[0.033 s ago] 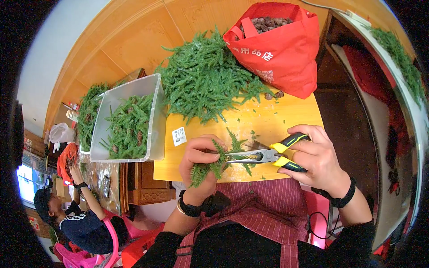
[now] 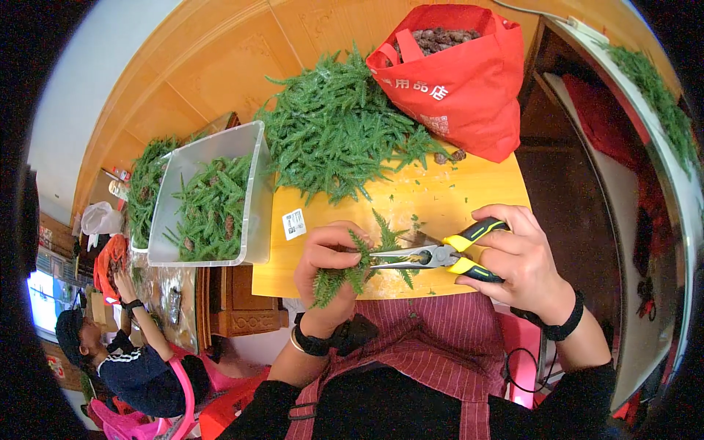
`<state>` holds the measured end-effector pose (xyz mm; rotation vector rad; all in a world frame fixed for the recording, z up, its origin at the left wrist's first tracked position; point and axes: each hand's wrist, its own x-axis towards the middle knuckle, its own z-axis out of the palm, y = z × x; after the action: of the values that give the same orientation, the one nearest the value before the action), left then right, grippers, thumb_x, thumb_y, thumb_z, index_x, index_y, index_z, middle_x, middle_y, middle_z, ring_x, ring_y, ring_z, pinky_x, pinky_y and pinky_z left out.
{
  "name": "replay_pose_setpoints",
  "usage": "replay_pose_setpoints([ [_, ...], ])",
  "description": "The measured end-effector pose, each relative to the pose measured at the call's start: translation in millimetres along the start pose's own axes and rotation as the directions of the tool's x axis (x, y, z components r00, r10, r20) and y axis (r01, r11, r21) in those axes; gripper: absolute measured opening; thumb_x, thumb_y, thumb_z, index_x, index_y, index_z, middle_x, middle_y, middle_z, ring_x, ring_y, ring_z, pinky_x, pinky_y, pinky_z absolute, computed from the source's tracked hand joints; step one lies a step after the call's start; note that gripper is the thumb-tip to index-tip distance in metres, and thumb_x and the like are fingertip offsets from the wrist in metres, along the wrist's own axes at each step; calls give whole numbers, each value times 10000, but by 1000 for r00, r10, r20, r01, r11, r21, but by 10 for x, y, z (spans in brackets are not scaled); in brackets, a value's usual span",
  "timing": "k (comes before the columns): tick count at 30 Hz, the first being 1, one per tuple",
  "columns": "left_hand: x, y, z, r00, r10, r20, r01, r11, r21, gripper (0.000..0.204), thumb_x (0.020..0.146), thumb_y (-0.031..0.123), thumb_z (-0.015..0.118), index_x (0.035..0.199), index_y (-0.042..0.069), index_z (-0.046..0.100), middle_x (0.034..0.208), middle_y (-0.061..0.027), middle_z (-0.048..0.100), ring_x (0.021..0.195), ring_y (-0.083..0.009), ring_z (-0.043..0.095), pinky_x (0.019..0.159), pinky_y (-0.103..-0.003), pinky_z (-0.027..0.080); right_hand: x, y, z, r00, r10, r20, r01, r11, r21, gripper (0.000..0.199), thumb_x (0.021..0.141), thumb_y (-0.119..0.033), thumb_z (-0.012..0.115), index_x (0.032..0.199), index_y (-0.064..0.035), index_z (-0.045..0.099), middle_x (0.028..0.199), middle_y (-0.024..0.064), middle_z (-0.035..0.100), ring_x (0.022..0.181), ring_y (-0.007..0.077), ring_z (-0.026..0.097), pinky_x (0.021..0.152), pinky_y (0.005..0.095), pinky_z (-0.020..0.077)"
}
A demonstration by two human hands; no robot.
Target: Trimming green plant sprigs with pliers and sorting them into a plastic container.
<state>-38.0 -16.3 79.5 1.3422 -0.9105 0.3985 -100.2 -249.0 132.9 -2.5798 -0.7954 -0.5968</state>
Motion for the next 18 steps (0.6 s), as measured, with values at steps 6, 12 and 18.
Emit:
replay_pose_setpoints([
  [6,13,21,22,1000,-12,-8,12,1000,18,131,754,12,607,815,63,503,866,-103,496,855,-249,537,723,-339,453,-11,39,-7,999,-34,-11,34,999,-27,317,570,-282,721,719,-23,616,763,63,605,910,291,528,732,401,395],
  [12,24,60,34,1000,-8,-30,8,1000,-7,153,728,-18,615,794,75,512,851,-92,495,838,-253,541,721,-342,453,0,24,46,996,-43,-77,43,999,1,292,572,-252,727,610,-22,552,651,59,534,838,290,536,678,391,407],
  [18,36,82,58,999,-1,-32,0,1000,-12,145,727,-17,614,779,77,517,842,-88,493,825,-257,544,719,-351,451,-19,60,41,985,-131,-109,117,984,-131,230,529,-206,671,586,-40,523,654,55,521,773,260,547,635,368,431],
])
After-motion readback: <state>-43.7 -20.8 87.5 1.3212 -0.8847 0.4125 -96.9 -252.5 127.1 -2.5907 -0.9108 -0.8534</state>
